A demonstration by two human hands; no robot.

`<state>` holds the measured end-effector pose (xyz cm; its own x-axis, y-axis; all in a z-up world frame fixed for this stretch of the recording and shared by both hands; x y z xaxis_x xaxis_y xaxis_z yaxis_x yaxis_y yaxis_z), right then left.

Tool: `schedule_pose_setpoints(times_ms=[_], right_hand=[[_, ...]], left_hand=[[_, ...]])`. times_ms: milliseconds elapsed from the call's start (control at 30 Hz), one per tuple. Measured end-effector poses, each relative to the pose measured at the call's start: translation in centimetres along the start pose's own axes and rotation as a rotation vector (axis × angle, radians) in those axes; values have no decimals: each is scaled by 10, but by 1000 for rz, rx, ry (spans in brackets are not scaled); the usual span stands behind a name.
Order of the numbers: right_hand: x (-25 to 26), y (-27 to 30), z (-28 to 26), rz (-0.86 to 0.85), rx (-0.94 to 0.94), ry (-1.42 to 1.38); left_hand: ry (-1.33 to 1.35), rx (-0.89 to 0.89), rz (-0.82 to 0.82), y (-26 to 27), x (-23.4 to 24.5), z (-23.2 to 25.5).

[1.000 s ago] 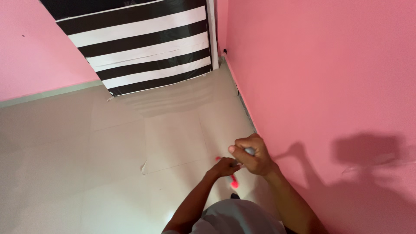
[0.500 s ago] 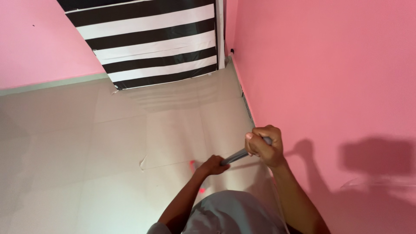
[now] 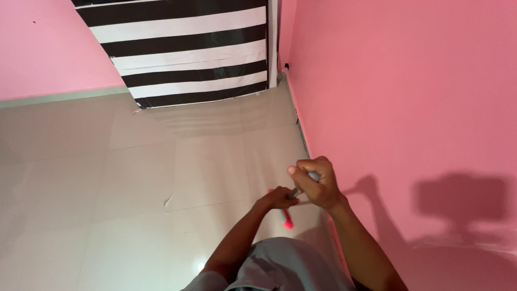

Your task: The person cleans the floor using a squeegee, moving it across the surface and into corners while navigating around items.

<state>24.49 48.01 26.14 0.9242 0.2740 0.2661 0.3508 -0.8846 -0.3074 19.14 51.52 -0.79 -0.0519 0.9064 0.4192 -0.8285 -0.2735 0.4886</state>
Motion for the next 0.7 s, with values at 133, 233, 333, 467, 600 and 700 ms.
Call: schedule_pose_setpoints(times_ms=[133, 233, 333, 467, 600, 700], right_hand=[[17, 2, 17, 74, 45, -245], [19, 1, 44, 92, 67, -366], [23, 1, 62, 118, 96, -427], [46, 5, 53, 202, 99, -458], [66, 2, 4, 187, 104, -380], [62, -10, -31, 114, 120, -188]], left_hand=[[3, 54, 53, 28, 17, -21], [-51, 144, 86, 52, 29, -30], [37, 271, 114, 68, 37, -32], [5, 260, 114, 57, 43, -22], [-76, 51, 78, 8, 36, -14], [7, -56, 69, -29, 30, -12]])
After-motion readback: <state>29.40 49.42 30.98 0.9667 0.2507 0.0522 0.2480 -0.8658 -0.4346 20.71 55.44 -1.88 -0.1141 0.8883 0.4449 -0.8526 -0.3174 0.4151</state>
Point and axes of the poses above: each hand's wrist, its own y-axis away from the middle knuckle, its own x-axis out of the back of the hand, z = x × y, the point moved 7 cm from there along -y, towards the middle knuckle, and after that the axes turned 14 degrees about -z, right-handed, at the moved point
